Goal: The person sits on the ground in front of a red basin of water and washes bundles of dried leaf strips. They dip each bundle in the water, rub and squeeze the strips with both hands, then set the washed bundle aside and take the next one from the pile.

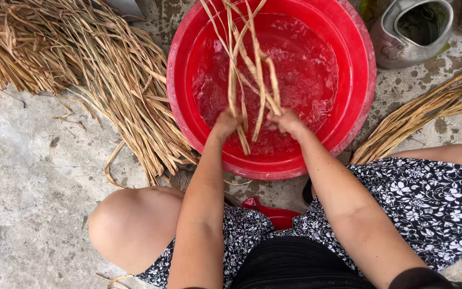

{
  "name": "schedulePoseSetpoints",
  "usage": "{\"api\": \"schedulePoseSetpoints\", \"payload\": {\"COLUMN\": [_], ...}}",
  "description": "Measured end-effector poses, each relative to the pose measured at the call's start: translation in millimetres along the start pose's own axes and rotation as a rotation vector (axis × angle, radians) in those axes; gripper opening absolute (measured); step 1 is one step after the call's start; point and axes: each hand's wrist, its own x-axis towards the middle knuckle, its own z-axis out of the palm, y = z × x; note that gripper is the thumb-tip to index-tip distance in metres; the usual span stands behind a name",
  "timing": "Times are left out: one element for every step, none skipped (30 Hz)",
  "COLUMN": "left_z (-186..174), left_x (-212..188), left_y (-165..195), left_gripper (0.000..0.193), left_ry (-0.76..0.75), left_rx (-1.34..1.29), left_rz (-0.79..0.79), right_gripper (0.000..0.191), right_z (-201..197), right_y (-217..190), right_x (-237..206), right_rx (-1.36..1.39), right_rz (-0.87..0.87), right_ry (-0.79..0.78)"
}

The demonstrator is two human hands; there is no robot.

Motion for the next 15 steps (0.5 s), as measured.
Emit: {"api": "schedulePoseSetpoints", "payload": {"left_z": [3,6,11,14,14,12,9,7,4,3,3,5,6,7,8], "left_x": [-2,-3,-5,-6,-6,-7,-9,-11,-13,-16,-20,-25,-27,-28,-28], "left_y": [2,3,5,6,6,6,7,9,13,18,22,27,31,35,35], "left_gripper": [0.063,0.063,0.063,0.063,0.059,0.054,0.050,0.043,0.036,0.030,0.027,0.026,0.027,0.028,0.029], "left_ry": [-0.046,-0.112,-0.175,-0.237,-0.243,-0.253,-0.258,-0.240,-0.221,-0.206,-0.252,-0.294,-0.331,-0.322,-0.318], "left_rx": [0.377,0.380,0.382,0.381,0.280,0.178,0.075,-0.059,-0.192,-0.324,-0.233,-0.144,-0.052,-0.040,-0.029], "left_rz": [-0.016,-0.056,-0.095,-0.137,-0.156,-0.181,-0.201,-0.238,-0.271,-0.305,-0.315,-0.325,-0.330,-0.332,-0.340], "right_gripper": [0.028,0.028,0.029,0.029,0.028,0.028,0.027,0.027,0.028,0.029,0.028,0.027,0.027,0.026,0.026], "right_z": [3,7,10,13,15,15,14,13,12,13,15,16,18,19,18], "right_y": [0,1,3,3,1,-1,-4,-8,-10,-11,-11,-10,-8,-6,-3], "right_x": [-2,-3,-3,-4,-6,-8,-11,-14,-17,-18,-19,-18,-17,-14,-10], "right_rx": [-0.070,-0.020,0.028,0.074,0.070,0.067,0.062,0.065,0.070,0.077,0.107,0.136,0.164,0.125,0.088], "right_rz": [0.032,0.047,0.059,0.073,0.051,0.037,0.017,0.071,0.121,0.175,0.161,0.145,0.125,0.127,0.137], "right_ry": [-0.031,-0.082,-0.133,-0.187,-0.123,-0.059,0.005,0.011,0.019,0.028,-0.017,-0.065,-0.114,-0.078,-0.040]}}
